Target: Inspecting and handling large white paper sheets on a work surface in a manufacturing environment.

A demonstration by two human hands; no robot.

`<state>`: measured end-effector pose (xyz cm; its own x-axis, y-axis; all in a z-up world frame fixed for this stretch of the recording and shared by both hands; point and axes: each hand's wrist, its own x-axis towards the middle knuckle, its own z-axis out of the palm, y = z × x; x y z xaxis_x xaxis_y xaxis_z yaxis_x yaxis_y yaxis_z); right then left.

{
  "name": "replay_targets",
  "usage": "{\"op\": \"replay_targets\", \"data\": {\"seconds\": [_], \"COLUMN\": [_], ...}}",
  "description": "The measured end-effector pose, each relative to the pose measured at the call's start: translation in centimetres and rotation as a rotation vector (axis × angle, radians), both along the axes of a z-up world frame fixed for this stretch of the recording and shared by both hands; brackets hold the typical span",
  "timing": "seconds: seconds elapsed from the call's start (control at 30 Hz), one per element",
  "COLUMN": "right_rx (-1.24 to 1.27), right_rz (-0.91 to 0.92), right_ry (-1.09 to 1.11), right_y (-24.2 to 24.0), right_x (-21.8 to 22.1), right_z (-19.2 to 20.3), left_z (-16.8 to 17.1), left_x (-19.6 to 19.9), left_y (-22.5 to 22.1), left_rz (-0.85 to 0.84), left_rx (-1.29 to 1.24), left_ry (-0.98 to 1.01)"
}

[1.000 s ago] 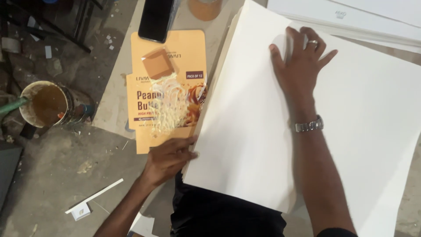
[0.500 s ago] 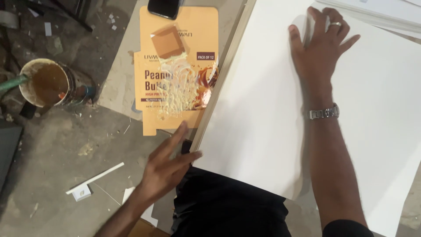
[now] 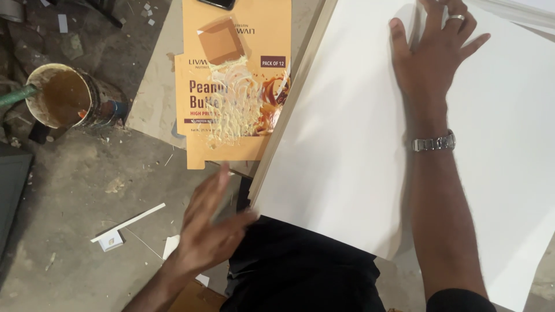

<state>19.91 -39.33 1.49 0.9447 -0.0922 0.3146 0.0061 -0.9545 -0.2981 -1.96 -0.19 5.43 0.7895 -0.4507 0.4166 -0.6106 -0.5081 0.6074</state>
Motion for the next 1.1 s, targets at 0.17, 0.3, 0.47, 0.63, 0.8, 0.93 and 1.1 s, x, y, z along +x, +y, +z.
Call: {"op": "replay_targets", "data": {"seconds": [0.17, 0.3, 0.47, 0.63, 0.8, 0.93, 1.1], "right_rx": [-0.013, 0.007, 0.052, -0.002, 0.017, 0.028, 0.05], "right_rz": [0.007, -0.008, 0.01, 0.003, -0.003, 0.0, 0.008], "right_ry": [-0.002, 0.003, -0.011, 0.013, 0.02, 0.019, 0.015], "right_y": [-0.3, 0.0, 0.8, -0.6, -0.4, -0.2, 0.2], "right_x": [0.4, -0.1, -0.2, 0.2, 0.1, 0.0, -0.1], "right_z": [-0.2, 0.3, 1.1, -0.4, -0.2, -0.1, 0.5], "left_z": [-0.3, -1.4, -2.4, -3.6, -5.7, -5.5, -6.2], "left_x": [0.6, -1.5, 1.4, 9.8, 13.0, 15.4, 16.8], "left_y": [0.0, 1.3, 3.1, 2.2, 0.4, -1.3, -1.4], "left_rz": [0.012, -0.019, 0.335, 0.477, 0.469, 0.41, 0.34], "left_rx": [0.13, -0.064, -0.184, 0.315, 0.401, 0.425, 0.507], "left_ry": [0.002, 0.01, 0.352, 0.075, 0.052, 0.003, -0.105]}}
